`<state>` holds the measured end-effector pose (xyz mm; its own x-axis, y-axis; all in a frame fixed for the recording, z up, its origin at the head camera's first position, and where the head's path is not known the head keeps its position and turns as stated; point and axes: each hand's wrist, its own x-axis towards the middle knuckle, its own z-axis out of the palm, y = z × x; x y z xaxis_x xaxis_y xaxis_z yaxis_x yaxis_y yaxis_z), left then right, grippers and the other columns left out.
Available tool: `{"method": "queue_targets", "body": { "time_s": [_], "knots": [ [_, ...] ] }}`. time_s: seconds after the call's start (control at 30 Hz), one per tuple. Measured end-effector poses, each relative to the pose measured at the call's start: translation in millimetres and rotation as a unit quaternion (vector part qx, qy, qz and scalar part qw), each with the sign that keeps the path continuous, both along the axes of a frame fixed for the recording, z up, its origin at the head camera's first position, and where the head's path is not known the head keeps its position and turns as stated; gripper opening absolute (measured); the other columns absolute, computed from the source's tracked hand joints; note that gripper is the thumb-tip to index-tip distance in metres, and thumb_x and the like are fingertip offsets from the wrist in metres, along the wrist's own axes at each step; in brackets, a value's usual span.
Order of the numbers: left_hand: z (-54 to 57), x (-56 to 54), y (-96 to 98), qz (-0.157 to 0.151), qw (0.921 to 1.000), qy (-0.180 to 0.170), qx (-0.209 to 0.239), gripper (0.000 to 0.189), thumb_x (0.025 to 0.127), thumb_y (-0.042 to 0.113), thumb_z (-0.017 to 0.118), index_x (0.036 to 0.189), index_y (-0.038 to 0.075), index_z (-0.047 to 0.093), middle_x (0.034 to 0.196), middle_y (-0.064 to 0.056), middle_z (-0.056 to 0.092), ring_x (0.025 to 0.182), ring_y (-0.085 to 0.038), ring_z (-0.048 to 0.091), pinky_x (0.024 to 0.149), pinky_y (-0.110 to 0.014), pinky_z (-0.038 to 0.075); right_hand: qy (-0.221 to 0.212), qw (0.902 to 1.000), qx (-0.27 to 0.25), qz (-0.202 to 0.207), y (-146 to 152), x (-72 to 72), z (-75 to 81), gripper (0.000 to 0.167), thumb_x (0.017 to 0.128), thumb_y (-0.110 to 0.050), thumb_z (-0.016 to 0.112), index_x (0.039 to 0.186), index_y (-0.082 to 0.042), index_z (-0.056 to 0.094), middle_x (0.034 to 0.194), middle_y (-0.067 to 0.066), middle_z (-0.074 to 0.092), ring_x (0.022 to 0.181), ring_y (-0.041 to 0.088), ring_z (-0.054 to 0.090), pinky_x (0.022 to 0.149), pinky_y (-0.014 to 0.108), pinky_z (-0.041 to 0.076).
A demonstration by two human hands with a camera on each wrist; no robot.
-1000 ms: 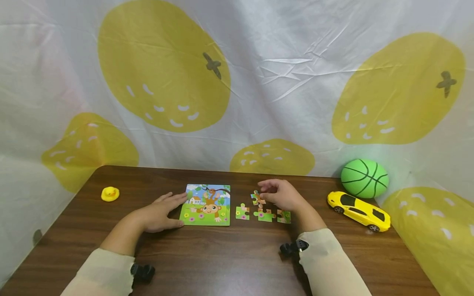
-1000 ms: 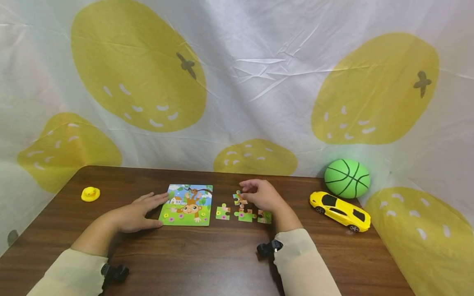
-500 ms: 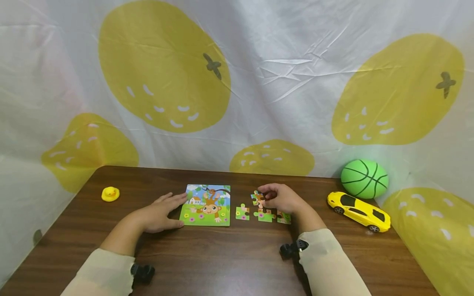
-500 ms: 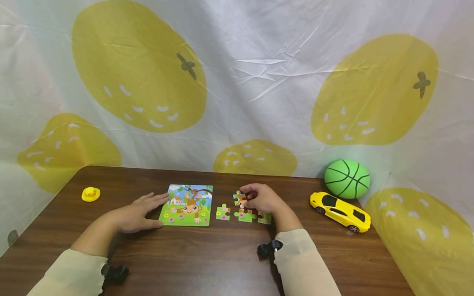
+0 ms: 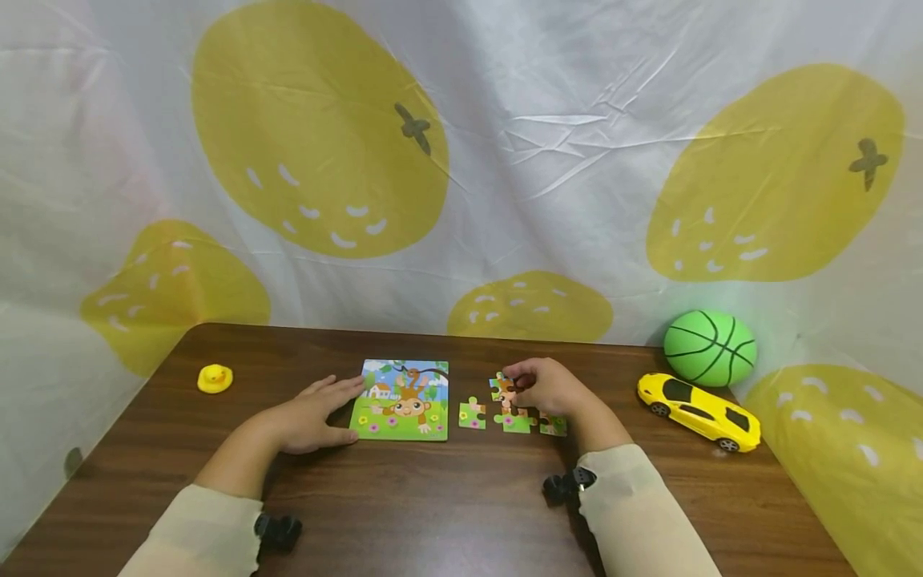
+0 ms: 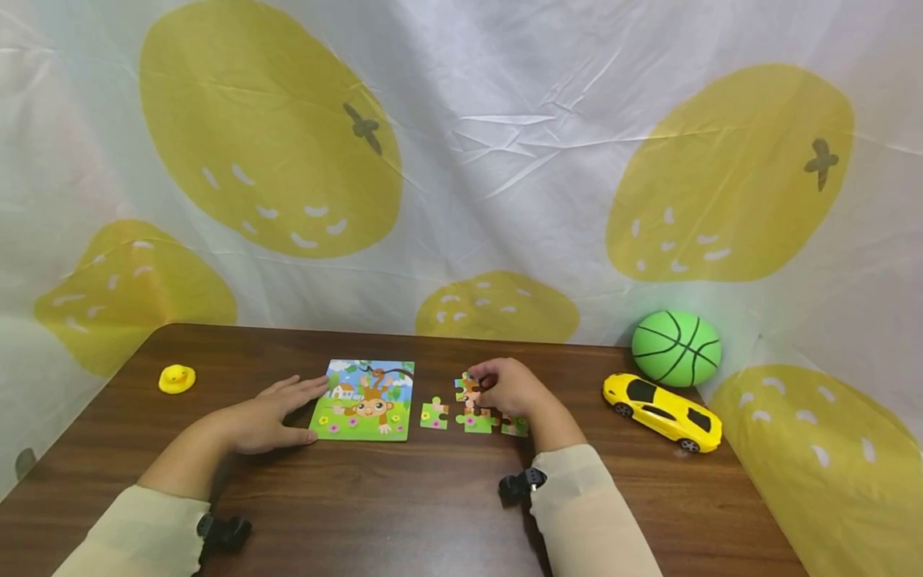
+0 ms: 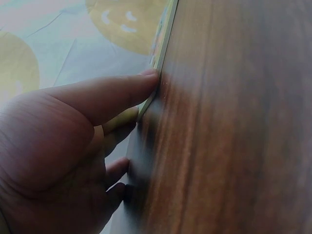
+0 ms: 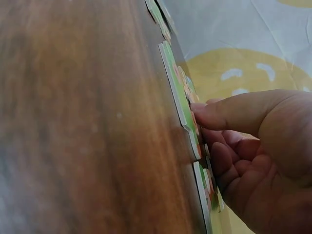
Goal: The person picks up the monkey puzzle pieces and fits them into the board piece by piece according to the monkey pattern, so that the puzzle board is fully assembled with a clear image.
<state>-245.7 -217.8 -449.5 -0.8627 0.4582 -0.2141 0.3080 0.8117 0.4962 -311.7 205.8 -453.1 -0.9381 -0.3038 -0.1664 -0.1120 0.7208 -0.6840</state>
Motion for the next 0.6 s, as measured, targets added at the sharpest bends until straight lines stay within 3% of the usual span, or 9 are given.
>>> {"method": "queue_targets", "body": {
  "time_s": [0.27,0.6],
  "knots": [
    [-0.3,1.0,0.5,-0.002,1.0000,-0.001,0.000,0.087,0.100,0.047,0.073,0.170,0.016,0.033,0.180,-0.008,0.024,0.165,-0.053,0.009,0.125,-0.082,0.016,0.020,0.9998,0.002,0.004,3.8,-0.5,0.7,0.042,0.095,-0.011,0.079,0.137,-0.012,0.073,0.111,0.009,0.073,0.095,0.019,0.066,0.063,0.030,0.056],
    [0.9,1.1,0.5,0.000,1.0000,0.000,0.000,0.086,0.100,0.047,0.073,0.170,0.017,0.033,0.180,-0.008,0.024,0.165,-0.053,0.010,0.125,-0.081,0.017,0.074,0.9970,-0.006,0.023,-7.9,4.8,18.0,0.046,0.095,-0.018,0.082,0.139,-0.017,0.072,0.118,0.004,0.075,0.104,0.019,0.068,0.081,0.034,0.059]
  ]
}}
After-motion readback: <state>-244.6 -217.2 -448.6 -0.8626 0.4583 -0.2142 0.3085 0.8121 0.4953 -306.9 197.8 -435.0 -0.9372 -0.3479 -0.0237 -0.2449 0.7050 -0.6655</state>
